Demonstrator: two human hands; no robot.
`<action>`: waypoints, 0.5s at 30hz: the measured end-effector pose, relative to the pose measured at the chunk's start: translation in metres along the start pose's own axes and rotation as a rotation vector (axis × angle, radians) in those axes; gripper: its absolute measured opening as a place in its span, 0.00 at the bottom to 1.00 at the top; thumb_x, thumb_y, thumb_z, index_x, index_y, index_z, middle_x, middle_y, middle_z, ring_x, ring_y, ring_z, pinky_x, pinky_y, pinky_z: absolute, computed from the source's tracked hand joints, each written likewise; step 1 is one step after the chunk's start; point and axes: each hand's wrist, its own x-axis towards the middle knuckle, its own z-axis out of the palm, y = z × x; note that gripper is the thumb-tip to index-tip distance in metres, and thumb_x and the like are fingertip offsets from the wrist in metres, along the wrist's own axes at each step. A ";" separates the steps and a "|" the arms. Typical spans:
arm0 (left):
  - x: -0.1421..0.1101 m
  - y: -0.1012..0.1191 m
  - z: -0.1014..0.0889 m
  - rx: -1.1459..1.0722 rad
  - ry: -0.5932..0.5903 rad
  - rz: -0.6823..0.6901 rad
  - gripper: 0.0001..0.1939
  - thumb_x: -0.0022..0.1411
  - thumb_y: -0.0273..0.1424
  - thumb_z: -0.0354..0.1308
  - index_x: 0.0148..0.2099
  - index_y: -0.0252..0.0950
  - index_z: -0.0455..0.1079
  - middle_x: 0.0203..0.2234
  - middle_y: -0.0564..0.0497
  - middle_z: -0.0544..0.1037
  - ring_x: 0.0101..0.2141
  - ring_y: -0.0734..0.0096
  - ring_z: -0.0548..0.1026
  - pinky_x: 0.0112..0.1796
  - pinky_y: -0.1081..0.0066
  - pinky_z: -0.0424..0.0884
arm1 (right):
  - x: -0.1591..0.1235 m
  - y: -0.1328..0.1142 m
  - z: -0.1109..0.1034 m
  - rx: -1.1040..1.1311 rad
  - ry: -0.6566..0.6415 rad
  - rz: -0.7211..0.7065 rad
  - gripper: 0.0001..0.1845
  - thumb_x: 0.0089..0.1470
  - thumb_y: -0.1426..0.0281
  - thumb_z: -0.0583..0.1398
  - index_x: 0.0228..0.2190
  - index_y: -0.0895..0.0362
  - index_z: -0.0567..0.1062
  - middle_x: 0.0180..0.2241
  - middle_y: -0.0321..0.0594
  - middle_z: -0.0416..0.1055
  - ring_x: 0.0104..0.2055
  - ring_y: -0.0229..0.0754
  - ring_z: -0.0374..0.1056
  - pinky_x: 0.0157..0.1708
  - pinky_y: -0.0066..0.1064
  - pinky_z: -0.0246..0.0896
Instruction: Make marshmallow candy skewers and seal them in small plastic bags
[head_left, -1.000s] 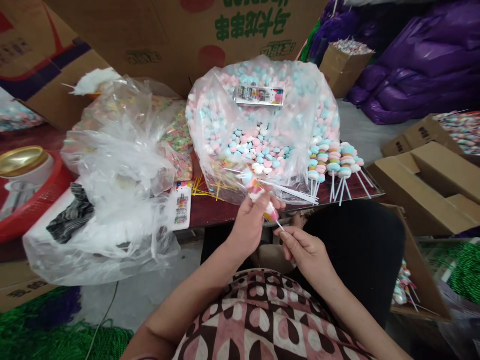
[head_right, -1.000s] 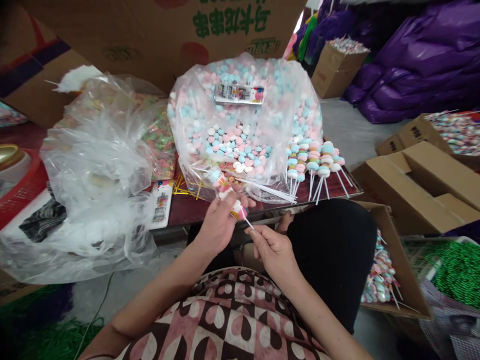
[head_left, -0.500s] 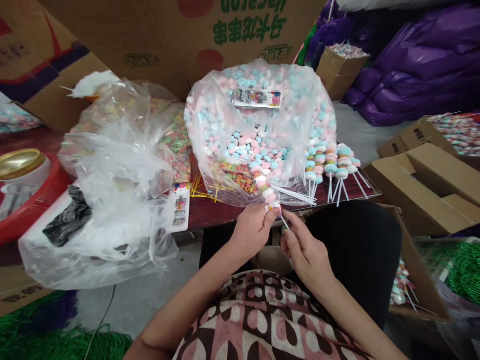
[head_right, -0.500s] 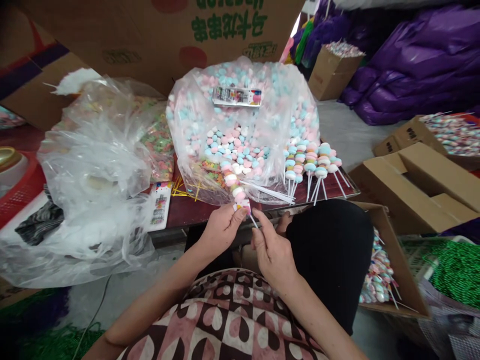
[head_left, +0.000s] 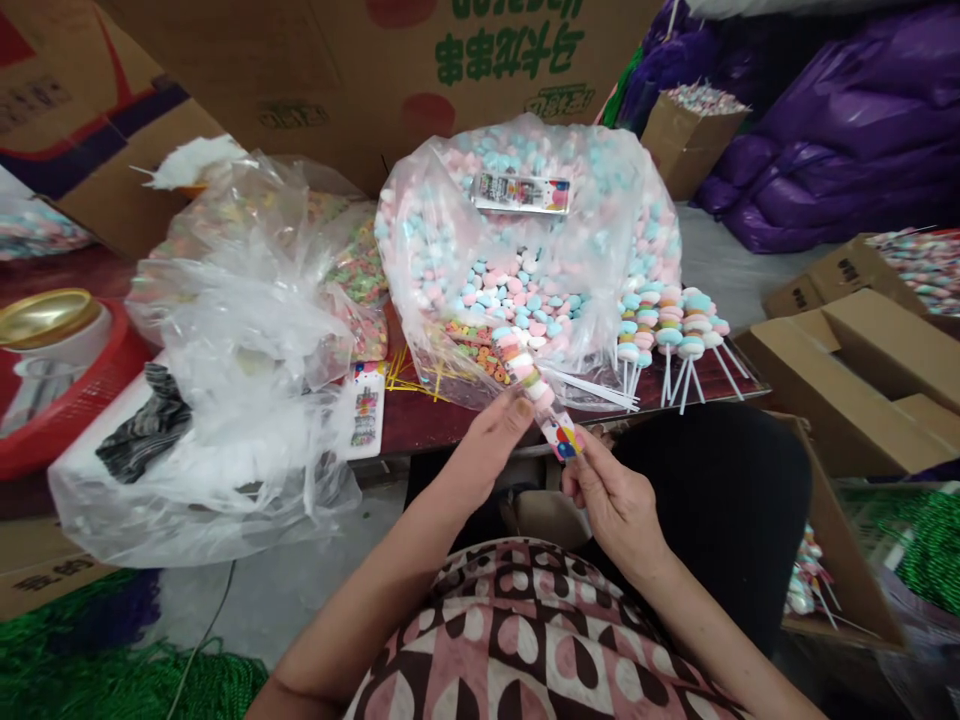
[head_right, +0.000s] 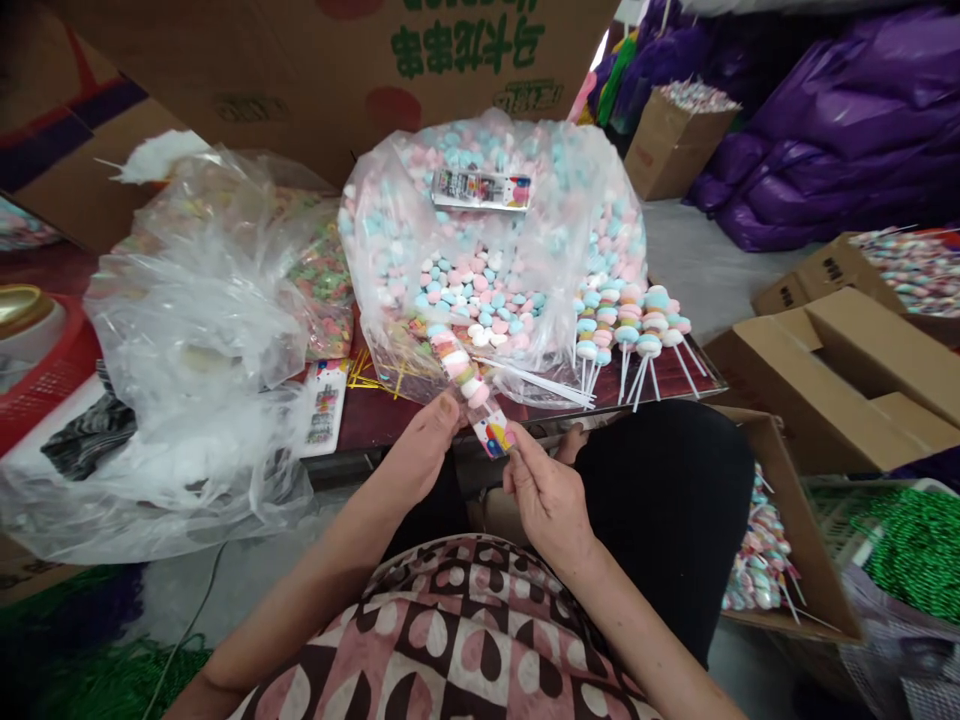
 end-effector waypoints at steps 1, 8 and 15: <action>0.001 0.000 0.002 -0.113 0.016 -0.041 0.25 0.58 0.51 0.59 0.46 0.35 0.73 0.38 0.46 0.79 0.42 0.64 0.75 0.44 0.67 0.68 | -0.001 0.000 0.002 -0.009 -0.006 0.000 0.22 0.65 0.65 0.50 0.56 0.58 0.71 0.20 0.32 0.69 0.18 0.34 0.62 0.21 0.25 0.62; 0.001 -0.003 0.025 -0.410 0.011 -0.172 0.20 0.54 0.41 0.67 0.44 0.34 0.73 0.20 0.54 0.72 0.30 0.68 0.75 0.31 0.72 0.67 | -0.003 -0.006 0.011 -0.037 -0.032 0.012 0.20 0.65 0.65 0.50 0.51 0.56 0.75 0.21 0.34 0.69 0.20 0.36 0.64 0.22 0.27 0.62; -0.007 -0.004 0.010 -0.319 0.025 -0.112 0.16 0.58 0.43 0.63 0.35 0.33 0.73 0.16 0.55 0.66 0.30 0.71 0.72 0.36 0.71 0.67 | 0.023 -0.011 -0.015 0.063 -0.253 0.051 0.16 0.60 0.58 0.58 0.34 0.55 0.81 0.22 0.37 0.73 0.24 0.39 0.68 0.28 0.30 0.66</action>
